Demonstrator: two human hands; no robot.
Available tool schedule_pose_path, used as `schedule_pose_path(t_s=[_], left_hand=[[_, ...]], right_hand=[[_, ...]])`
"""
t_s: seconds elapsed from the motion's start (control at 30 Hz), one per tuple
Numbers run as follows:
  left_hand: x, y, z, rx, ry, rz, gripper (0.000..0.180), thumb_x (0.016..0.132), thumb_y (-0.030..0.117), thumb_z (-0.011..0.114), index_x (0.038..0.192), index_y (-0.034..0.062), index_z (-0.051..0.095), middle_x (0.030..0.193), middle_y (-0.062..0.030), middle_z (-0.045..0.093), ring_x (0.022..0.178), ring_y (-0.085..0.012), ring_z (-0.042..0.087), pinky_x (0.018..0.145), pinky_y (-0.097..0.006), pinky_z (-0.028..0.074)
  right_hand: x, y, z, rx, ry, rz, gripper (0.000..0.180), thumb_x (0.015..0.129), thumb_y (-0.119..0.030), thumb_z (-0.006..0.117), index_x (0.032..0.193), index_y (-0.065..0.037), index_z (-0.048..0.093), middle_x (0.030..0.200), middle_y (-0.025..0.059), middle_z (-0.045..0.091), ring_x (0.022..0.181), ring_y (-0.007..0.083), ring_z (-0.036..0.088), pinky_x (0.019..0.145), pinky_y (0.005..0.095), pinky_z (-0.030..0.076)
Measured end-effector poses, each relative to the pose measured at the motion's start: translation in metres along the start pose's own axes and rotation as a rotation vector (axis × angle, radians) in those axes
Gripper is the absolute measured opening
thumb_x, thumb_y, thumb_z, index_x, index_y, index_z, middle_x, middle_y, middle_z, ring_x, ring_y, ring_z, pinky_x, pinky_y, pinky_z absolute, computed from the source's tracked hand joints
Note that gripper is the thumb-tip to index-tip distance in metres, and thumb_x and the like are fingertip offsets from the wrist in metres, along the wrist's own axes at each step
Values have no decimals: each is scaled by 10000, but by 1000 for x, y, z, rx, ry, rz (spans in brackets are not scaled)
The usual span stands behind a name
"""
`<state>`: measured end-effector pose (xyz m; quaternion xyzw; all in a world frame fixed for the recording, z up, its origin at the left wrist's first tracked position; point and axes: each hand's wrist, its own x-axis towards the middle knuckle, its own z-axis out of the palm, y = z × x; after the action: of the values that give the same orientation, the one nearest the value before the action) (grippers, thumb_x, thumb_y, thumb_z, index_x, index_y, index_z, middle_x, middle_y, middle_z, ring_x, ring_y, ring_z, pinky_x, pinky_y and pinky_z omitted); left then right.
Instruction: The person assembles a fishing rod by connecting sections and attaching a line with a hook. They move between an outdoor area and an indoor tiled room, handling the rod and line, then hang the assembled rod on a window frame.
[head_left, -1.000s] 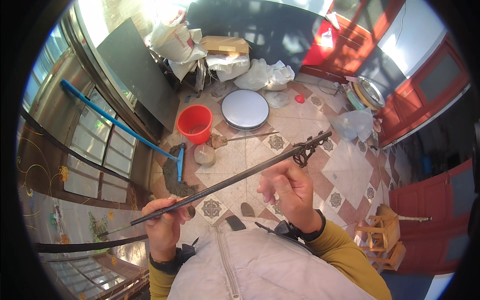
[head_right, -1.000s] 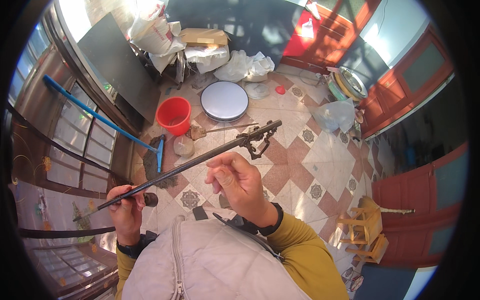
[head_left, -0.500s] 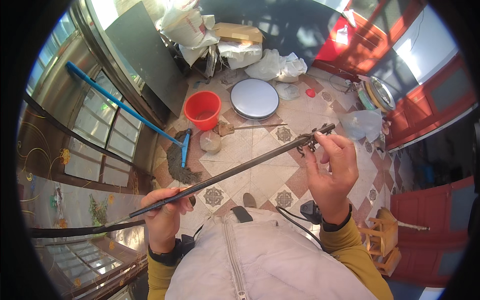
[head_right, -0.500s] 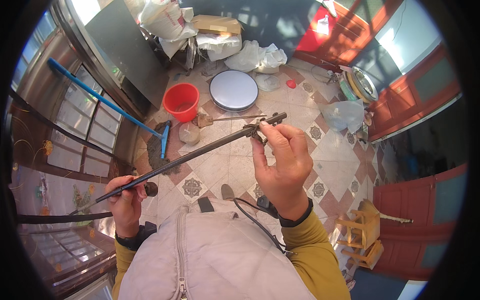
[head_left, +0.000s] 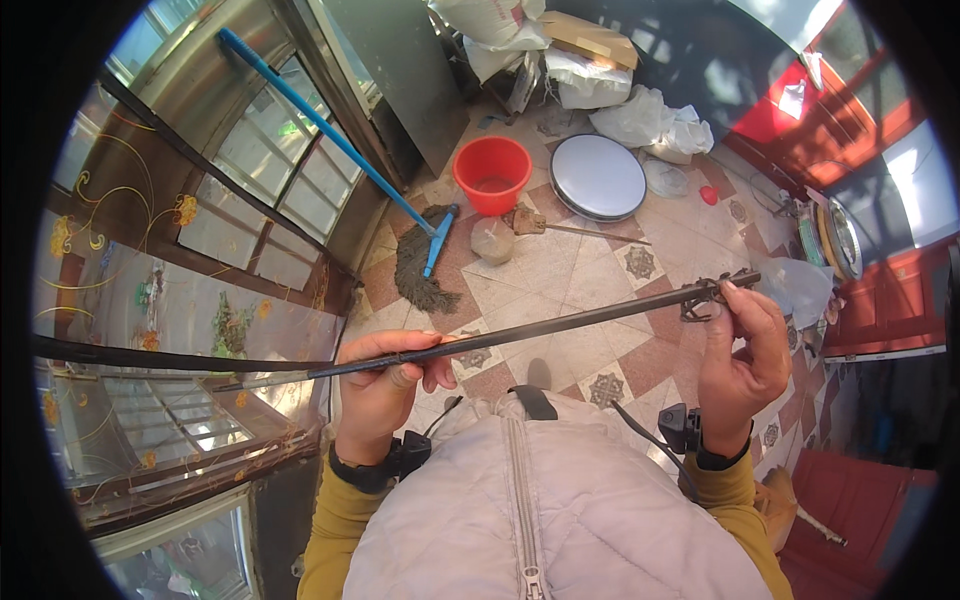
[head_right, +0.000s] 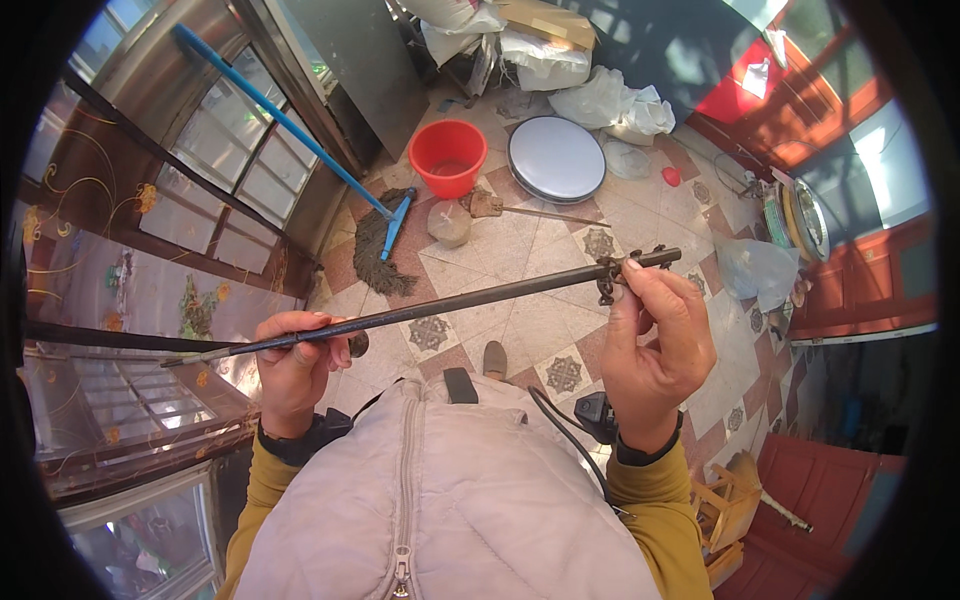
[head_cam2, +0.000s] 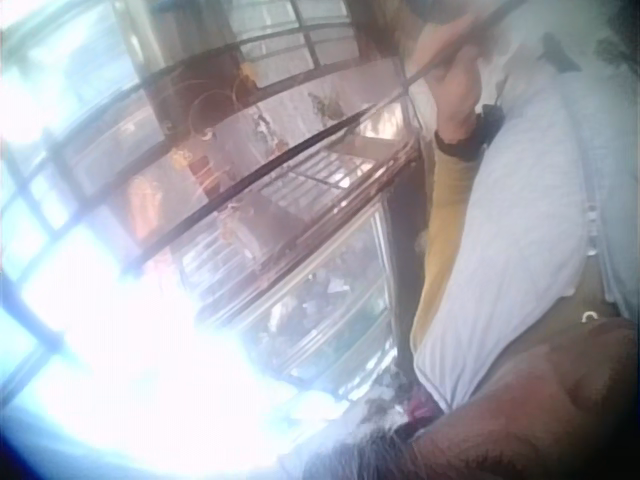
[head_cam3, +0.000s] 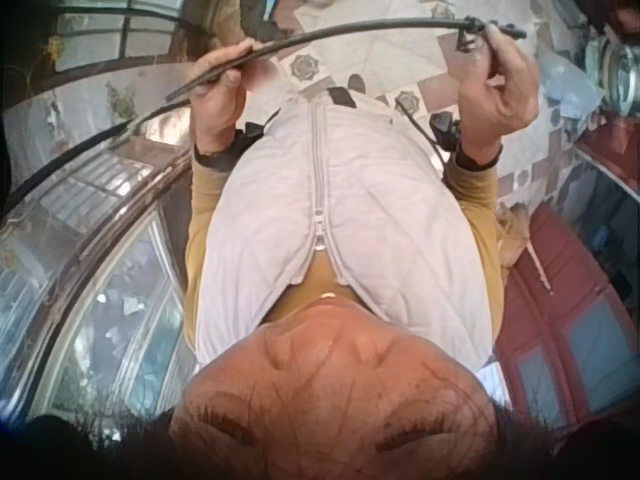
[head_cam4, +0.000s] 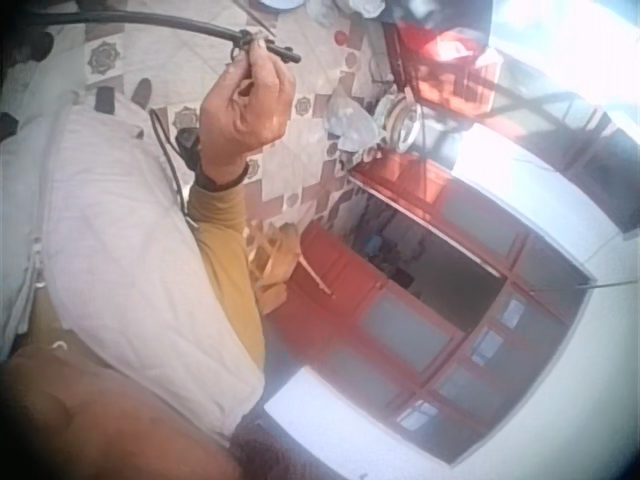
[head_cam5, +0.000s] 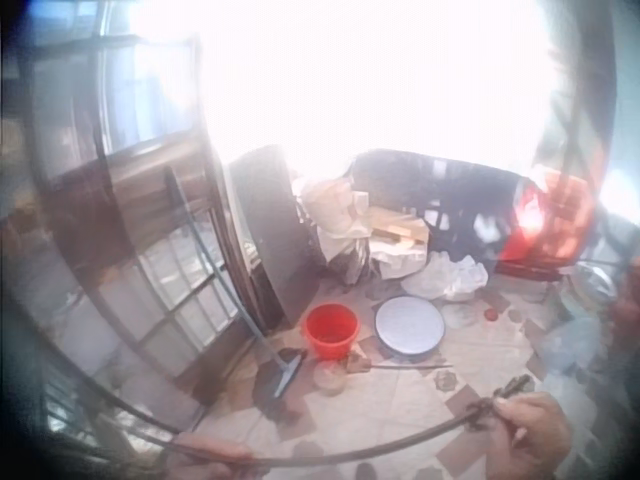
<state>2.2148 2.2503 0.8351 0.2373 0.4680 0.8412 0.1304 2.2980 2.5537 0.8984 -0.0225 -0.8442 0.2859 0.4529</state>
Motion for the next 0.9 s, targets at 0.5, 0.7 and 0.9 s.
schedule_pose_path(t_s=[0.5,0.7,0.9], left_hand=[[32,-53,33,-105,-26,-122,331,867,198,673,1132,9,612,1020,-250,662,720,-208,637,619,-275,465],[82,-100,79,-205,-146,-225,335,863,183,680,1137,4,608,974,-237,661,716,-209,618,755,-354,514],[116,-130,123,-248,-248,-336,351,857,174,684,1148,-6,605,1004,-239,658,736,-206,619,729,-336,520]], right_hand=[[3,48,-21,212,16,115,188,855,103,584,1033,44,601,978,138,548,767,153,606,623,229,551],[1,95,-71,0,87,134,190,851,101,592,1032,44,599,981,132,542,813,160,601,681,239,557],[-2,128,-103,17,206,232,195,857,107,570,1039,43,594,1004,135,519,868,186,619,712,263,582]])
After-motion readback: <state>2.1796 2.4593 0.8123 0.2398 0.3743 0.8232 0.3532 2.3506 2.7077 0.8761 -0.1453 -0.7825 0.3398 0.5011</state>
